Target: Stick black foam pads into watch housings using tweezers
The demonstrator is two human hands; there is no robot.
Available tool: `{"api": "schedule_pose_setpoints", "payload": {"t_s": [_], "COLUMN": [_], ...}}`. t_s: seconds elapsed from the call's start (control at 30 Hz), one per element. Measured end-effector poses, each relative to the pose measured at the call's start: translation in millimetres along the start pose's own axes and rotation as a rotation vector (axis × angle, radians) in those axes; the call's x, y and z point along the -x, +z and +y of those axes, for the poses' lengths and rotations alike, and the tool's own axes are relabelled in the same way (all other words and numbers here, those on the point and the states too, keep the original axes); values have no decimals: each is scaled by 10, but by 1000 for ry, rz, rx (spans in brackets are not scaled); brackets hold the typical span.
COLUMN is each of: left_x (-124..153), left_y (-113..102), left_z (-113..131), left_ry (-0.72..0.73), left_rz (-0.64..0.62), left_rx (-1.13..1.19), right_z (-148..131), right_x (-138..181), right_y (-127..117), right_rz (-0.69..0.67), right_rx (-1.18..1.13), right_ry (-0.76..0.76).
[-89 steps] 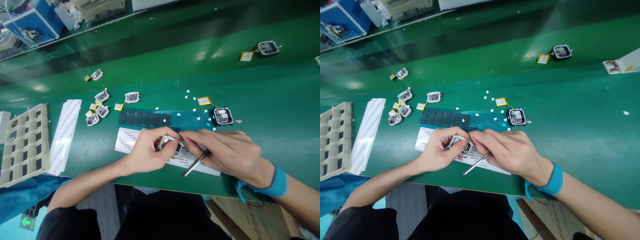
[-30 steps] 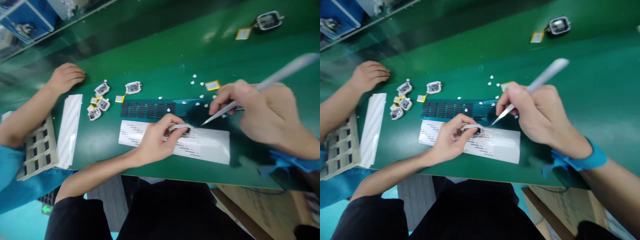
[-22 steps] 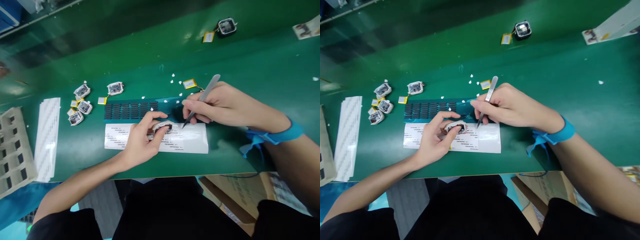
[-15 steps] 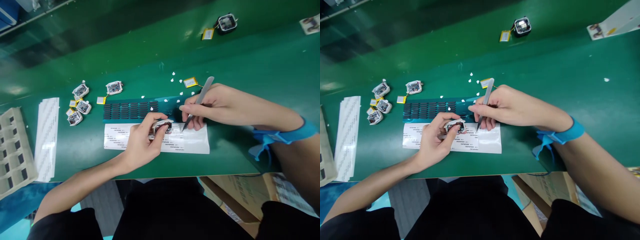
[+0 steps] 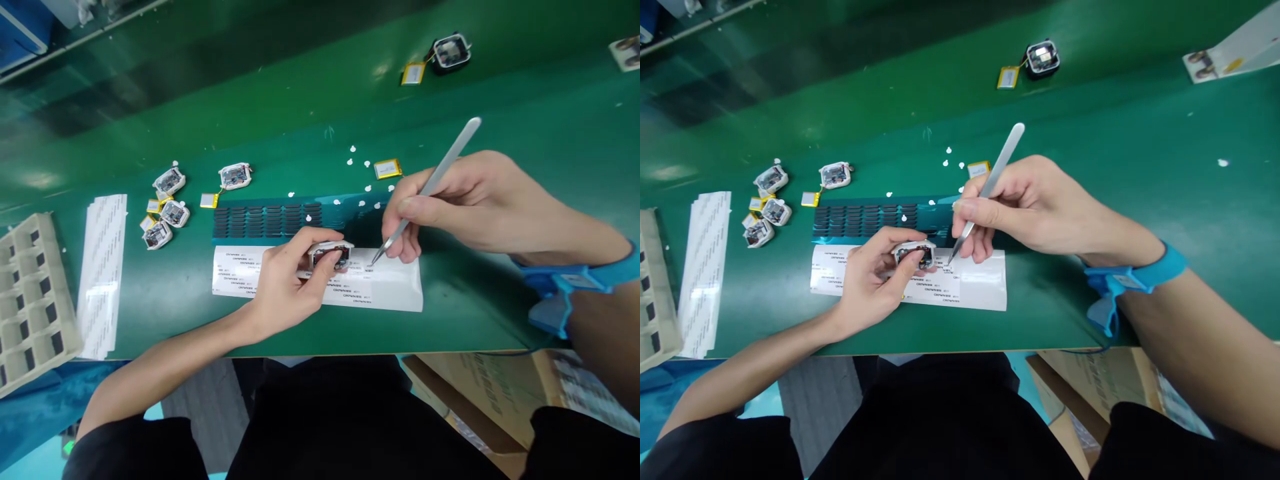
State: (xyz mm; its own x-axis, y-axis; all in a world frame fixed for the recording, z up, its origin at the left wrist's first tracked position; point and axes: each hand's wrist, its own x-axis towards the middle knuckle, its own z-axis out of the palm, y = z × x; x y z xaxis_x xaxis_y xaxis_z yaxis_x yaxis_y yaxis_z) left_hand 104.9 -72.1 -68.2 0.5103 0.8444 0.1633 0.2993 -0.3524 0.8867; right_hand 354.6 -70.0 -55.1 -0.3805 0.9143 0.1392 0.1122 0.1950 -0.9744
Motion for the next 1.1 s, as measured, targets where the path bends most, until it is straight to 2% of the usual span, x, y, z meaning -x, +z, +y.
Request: {"api": "schedule_pose_setpoints", "payload": {"t_s": [0.17, 0.3, 0.4, 0.5, 0.63, 0.87, 1.1], "left_x": [-10, -35, -20, 6, 29, 48, 48], "left_y": [-107, -154, -131, -104, -98, -91, -74], "left_z": [153, 241, 241, 233, 233, 200, 185], "left_ry": [-81, -78, -56, -35, -23, 37, -64], "left_rz": [-38, -204, -280, -276, -266, -253, -287], "left_rx": [95, 136, 73, -14, -44, 2, 88], "right_z": [-50, -75, -62, -21, 17, -13, -17], "right_x": [49, 146, 192, 196, 187, 169, 122], "right_y": [249, 483, 578, 595, 568, 558, 539], "right_rz": [288, 416, 375, 338, 309, 304, 272], "right_rx": [-92, 20, 122, 173, 125, 28, -21], "right_ry": [-114, -185, -211, -218, -224, -141, -130]}}
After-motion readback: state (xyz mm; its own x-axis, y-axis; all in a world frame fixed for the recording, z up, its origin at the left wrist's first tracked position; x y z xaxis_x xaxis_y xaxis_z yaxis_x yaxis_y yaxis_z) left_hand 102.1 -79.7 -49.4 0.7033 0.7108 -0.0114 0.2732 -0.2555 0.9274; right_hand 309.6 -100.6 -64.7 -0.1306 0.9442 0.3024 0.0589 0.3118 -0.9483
